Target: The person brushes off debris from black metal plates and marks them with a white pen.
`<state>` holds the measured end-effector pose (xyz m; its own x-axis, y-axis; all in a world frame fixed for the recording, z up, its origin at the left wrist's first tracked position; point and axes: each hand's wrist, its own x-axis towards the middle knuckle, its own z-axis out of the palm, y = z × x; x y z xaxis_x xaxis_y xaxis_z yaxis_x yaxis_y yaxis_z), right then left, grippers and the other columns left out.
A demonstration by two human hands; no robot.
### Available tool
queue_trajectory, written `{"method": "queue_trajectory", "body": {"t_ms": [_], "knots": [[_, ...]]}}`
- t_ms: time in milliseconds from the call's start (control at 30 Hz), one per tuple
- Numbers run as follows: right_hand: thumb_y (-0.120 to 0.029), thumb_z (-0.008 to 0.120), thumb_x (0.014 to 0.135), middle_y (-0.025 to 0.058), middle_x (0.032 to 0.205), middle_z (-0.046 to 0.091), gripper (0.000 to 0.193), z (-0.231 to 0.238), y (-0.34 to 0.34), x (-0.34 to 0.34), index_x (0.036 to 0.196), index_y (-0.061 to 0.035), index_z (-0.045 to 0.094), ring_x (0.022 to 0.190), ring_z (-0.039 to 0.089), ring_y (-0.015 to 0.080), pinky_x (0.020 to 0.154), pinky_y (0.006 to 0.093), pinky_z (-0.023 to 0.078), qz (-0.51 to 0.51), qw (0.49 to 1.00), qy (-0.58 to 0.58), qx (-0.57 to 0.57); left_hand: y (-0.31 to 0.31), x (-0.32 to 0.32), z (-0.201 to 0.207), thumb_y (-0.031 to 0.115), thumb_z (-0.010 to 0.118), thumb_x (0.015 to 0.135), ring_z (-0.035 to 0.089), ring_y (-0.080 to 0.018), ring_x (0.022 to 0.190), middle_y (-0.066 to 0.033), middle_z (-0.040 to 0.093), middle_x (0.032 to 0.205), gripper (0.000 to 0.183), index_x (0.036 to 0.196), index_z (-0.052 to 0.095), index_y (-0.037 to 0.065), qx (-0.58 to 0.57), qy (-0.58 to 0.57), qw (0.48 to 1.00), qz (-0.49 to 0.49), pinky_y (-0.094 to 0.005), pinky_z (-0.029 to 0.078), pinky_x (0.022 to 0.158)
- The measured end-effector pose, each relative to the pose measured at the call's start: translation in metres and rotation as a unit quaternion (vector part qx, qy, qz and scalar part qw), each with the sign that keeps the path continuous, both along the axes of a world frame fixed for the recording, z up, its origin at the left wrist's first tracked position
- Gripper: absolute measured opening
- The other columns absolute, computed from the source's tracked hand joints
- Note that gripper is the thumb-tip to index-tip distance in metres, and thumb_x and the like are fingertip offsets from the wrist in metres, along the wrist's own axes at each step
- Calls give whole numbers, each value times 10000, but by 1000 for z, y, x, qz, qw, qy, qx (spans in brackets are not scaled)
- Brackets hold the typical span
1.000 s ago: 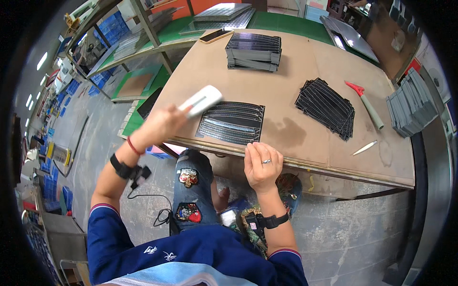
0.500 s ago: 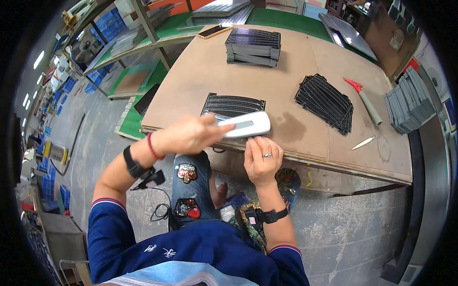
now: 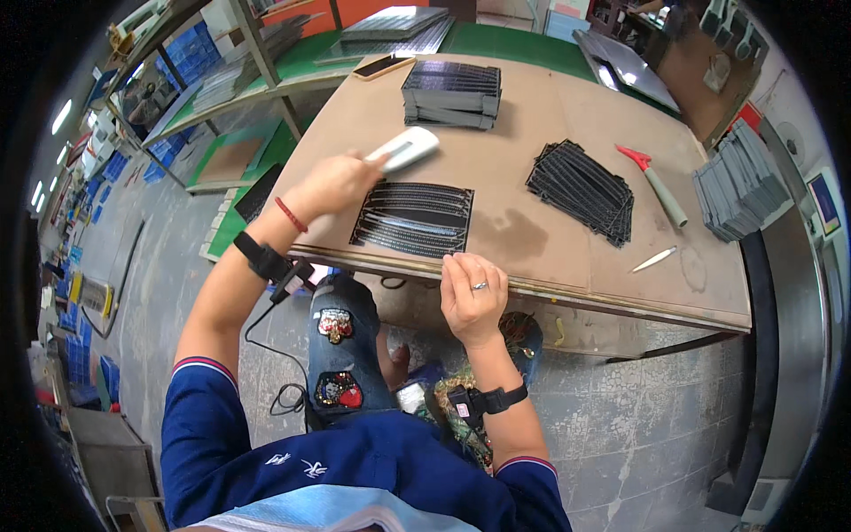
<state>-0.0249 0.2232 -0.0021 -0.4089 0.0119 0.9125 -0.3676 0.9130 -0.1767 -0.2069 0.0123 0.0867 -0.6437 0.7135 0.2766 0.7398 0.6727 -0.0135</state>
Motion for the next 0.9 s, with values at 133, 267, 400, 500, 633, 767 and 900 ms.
{"method": "queue_trajectory", "body": {"t_ms": [133, 267, 400, 500, 633, 767, 900], "knots": [[-107, 729, 774, 39, 974, 641, 229, -2, 3, 2, 996, -70, 687, 921, 607, 231, 796, 358, 441, 13, 999, -30, 1, -29, -7, 11, 210, 560, 930, 610, -380, 719, -241, 609, 768, 333, 1234, 629, 93, 53, -30, 998, 12, -464, 480, 673], [-188, 773, 741, 25, 1020, 612, 380, 11, 5, 15, 1096, -91, 676, 974, 563, 230, 841, 370, 422, 14, 994, -104, 0, -56, 28, 10, 177, 562, 916, 604, -400, 774, -253, 625, 859, 357, 1253, 602, 67, 195, -74, 973, 102, -449, 473, 701], [-91, 756, 712, 27, 955, 618, 330, 18, 23, 24, 1036, -81, 696, 919, 581, 229, 799, 368, 438, 49, 990, -123, 38, -78, 47, -10, 157, 573, 922, 598, -372, 719, -231, 638, 826, 344, 1254, 615, 74, 319, -75, 937, 121, -415, 472, 687], [28, 703, 634, 15, 828, 619, 290, 35, 32, 32, 906, -73, 716, 791, 591, 228, 723, 359, 458, 81, 992, -72, 63, -93, 41, -28, 198, 571, 948, 542, -212, 646, -144, 593, 737, 340, 1272, 616, 106, 370, -88, 916, 126, -332, 453, 644], [52, 714, 707, 48, 830, 629, 220, 88, 30, 40, 890, -71, 712, 756, 585, 209, 668, 321, 470, 68, 997, -34, -9, -104, 40, -33, 232, 547, 978, 408, -64, 637, 20, 468, 705, 358, 1314, 592, 118, 452, -191, 859, 147, -232, 363, 571], [5, 707, 804, 70, 788, 627, 122, 122, 44, -1, 925, -11, 700, 657, 571, 168, 607, 253, 449, 161, 969, -140, -125, -104, 34, -35, 230, 538, 982, 366, -29, 613, 68, 445, 715, 364, 1320, 590, 105, 480, -233, 837, 121, -202, 314, 540], [-66, 700, 818, 81, 766, 625, 159, 108, 58, -69, 961, 3, 704, 628, 566, 156, 610, 268, 453, 130, 941, -230, -212, -101, 36, -33, 230, 530, 985, 362, -25, 598, 67, 444, 709, 362, 1320, 590, 107, 485, -258, 827, 121, -201, 308, 527]]}}
